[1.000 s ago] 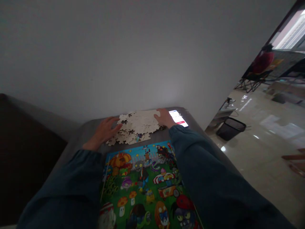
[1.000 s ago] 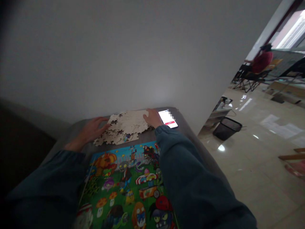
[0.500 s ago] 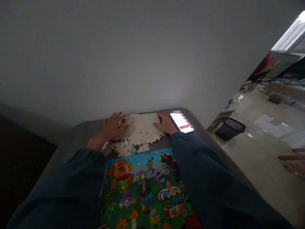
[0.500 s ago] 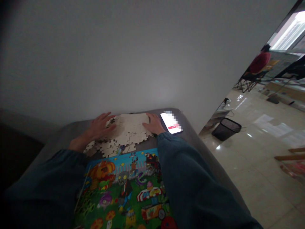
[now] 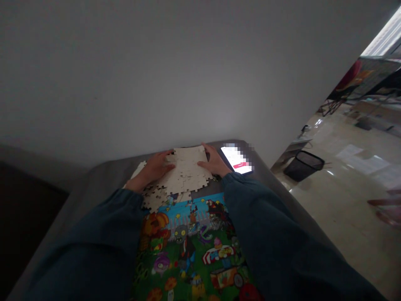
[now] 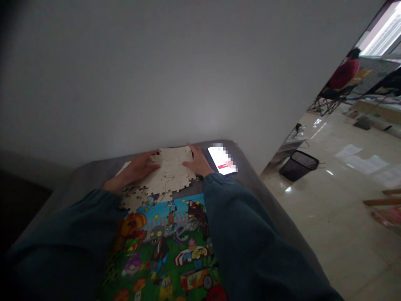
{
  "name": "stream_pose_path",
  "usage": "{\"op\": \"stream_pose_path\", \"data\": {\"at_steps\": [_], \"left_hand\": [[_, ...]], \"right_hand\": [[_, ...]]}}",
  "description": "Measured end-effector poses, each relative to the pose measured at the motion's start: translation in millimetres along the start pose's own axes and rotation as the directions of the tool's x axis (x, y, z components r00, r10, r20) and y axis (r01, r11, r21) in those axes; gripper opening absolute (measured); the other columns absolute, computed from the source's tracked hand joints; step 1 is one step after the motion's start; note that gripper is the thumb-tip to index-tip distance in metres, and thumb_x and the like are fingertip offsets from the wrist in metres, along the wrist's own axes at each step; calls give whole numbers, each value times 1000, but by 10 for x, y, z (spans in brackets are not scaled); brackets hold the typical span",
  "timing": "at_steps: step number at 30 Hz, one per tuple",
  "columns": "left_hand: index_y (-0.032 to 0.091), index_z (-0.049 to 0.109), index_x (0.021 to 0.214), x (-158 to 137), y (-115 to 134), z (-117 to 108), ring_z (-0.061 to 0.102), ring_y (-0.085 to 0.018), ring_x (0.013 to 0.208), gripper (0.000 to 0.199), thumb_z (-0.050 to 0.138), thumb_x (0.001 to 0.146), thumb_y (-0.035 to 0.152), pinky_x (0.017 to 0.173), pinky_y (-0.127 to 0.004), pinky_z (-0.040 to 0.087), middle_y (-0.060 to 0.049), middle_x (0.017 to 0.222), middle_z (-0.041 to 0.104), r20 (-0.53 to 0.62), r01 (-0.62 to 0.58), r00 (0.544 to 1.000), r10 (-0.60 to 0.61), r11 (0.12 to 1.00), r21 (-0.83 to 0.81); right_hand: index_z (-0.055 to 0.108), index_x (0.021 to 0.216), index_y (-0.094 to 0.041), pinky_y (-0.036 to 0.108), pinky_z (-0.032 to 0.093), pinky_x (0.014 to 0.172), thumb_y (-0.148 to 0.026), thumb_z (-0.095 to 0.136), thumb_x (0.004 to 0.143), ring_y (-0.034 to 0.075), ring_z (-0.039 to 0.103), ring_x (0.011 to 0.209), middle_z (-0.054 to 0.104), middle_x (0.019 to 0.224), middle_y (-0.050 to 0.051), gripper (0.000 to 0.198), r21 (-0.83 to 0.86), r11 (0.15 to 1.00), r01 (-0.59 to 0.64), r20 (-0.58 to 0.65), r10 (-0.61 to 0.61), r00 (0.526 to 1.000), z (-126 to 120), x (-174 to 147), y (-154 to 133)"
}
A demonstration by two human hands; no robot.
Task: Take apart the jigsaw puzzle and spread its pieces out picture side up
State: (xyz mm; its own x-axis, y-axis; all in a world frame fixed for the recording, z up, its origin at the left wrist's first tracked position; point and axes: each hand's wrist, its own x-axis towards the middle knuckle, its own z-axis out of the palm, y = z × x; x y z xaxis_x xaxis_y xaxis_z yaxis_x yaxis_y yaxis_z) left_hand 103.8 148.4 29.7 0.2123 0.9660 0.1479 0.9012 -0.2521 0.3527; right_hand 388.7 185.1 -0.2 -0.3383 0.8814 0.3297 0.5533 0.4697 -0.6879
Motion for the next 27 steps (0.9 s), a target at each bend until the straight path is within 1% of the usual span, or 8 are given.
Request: {"op": "stream_pose_path", "data": {"at_steps": [3,6,8,10,14,18,24,27], "left_hand": [[18,47,147,-46,73,-66,62,-28,121,62,63,91,38,103,-47,51,-15,142,60,-92,13,996,-19,998,-63],[17,54,139,-103,131,-165,68,-25,107,52,60,90,35,92,-39,56,-13,132,66,-156,11,987,-27,995,-102],[19,60,131,-150,181,-239,69,-24,104,45,58,89,36,88,-35,57,-10,125,70,-180,-13,984,-8,993,-113],[21,65,123,-211,252,-304,68,-24,104,39,56,90,39,89,-33,56,-9,120,72,-195,-51,980,28,992,-115],[22,70,110,-394,416,-418,67,-26,106,31,54,89,39,94,-34,52,-8,116,72,-220,-121,971,97,988,-98],[22,70,109,-643,508,-511,64,-27,112,30,55,85,31,102,-39,49,-9,118,70,-216,-145,968,127,987,-72],[25,72,98,-957,488,-477,58,-27,125,25,55,79,23,112,-48,44,-6,132,64,-90,-200,977,193,978,-67],[25,71,100,-1015,462,-483,58,-27,126,24,55,83,26,114,-50,43,-6,131,66,-73,-227,973,221,970,-91]], "right_hand": [[10,164,-23,38,57,96,-11,59,82,21,66,111,50,146,16,97,246,969,-26,-13,31,999,-22,11,-80],[0,165,-27,33,60,86,-10,58,81,18,68,101,41,154,18,103,372,928,-31,-56,56,997,-94,26,-166],[8,165,-25,35,59,89,-10,60,81,19,68,106,47,150,17,101,389,921,-23,-21,34,999,-192,18,-210],[29,161,-22,37,57,95,-11,63,81,21,67,109,62,137,13,88,390,921,-13,87,-23,996,-318,-15,-250],[71,125,-19,40,56,95,-19,66,87,20,70,100,76,111,6,38,345,938,22,232,-108,967,-560,-110,-388],[78,109,-22,39,56,93,-25,68,90,20,71,97,78,108,4,21,265,959,98,270,-172,947,-677,-158,-566],[79,108,-24,35,54,95,-19,79,80,21,69,106,75,119,4,28,59,954,294,505,-282,816,-597,-249,-573],[78,111,-23,35,54,94,-24,79,82,21,70,103,76,117,5,28,-32,958,286,496,-233,836,-482,-366,-523]]}}
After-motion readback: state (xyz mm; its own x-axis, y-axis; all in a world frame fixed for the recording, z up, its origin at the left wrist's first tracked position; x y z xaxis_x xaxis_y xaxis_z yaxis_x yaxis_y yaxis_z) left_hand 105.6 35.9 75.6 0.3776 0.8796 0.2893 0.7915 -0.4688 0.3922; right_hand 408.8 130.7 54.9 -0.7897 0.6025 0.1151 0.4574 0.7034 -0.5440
